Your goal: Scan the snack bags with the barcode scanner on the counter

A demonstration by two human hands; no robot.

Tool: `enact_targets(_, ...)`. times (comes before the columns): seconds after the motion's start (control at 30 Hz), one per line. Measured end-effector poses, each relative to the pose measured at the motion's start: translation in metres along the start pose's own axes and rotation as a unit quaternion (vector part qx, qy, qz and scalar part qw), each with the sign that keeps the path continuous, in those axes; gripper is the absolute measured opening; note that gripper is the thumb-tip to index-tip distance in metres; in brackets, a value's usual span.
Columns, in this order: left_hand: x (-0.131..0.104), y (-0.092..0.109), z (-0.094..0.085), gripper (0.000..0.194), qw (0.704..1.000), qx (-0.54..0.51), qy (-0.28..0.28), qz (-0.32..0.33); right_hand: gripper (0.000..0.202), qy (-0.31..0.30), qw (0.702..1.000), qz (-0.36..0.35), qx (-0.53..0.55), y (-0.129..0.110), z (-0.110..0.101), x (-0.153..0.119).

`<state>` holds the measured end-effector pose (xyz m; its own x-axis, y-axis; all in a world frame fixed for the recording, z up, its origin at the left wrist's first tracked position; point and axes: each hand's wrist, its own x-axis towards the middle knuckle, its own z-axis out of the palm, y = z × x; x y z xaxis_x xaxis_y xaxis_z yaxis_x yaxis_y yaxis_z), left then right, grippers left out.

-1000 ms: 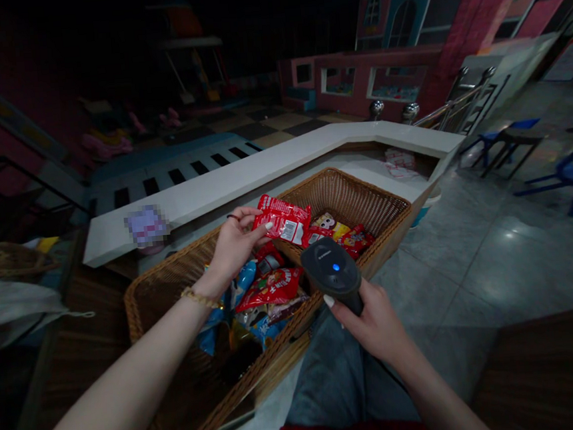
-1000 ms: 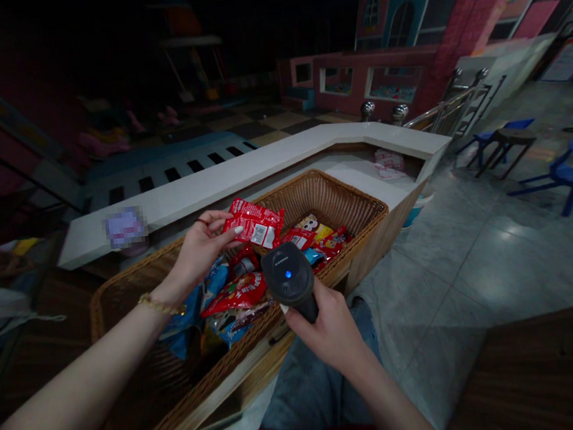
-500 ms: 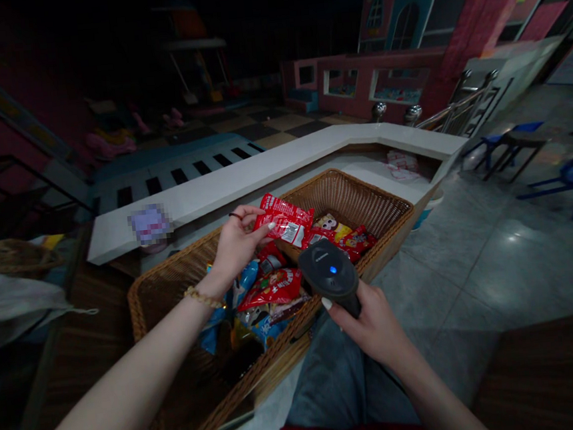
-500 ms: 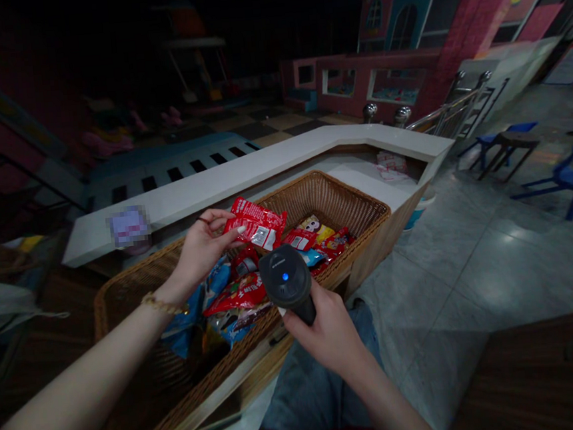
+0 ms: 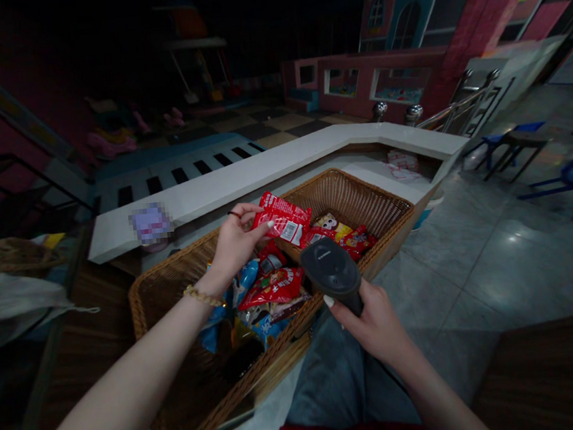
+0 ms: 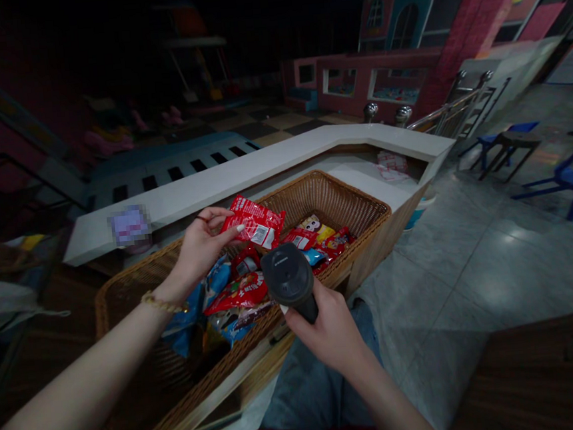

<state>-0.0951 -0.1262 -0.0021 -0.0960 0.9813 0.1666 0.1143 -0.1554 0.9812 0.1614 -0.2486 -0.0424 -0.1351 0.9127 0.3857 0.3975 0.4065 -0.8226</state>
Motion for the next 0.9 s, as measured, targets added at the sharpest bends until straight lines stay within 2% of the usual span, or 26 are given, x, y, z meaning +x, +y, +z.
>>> enact_targets(0.1,0.002,0.008,-0.008,0.039,0.998,0.031,0.043,0.039,0.01,0.009,1.0,0.005,0.015,0.004,-0.004,0.001)
enact_targets(0.33,0.013,0.015,-0.033,0.025,0.963,0.112,0.217,0.112,0.018,0.062,0.998,0.019,-0.017,0.014,-0.018,0.005)
enact_targets(0.43,0.017,0.014,-0.035,0.022,0.954,0.141,0.232,0.126,0.022,0.069,0.997,0.029,-0.016,0.017,-0.025,0.008)
enact_targets(0.53,0.016,0.014,-0.029,0.024,0.961,0.177,0.165,0.136,0.025,0.079,0.996,0.047,-0.01,0.022,-0.032,0.009)
enact_targets(0.67,0.016,0.017,-0.012,0.035,0.956,0.256,-0.019,0.14,0.029,0.098,0.992,0.079,-0.002,0.032,-0.041,0.009)
enact_targets(0.77,0.03,0.017,0.008,0.043,0.921,0.32,-0.167,0.149,0.031,0.112,0.989,0.095,0.004,0.039,-0.045,0.01)
enact_targets(0.9,0.065,0.008,0.044,0.051,0.84,0.398,-0.334,0.159,0.032,0.116,0.988,0.105,0.007,0.047,-0.045,0.013)
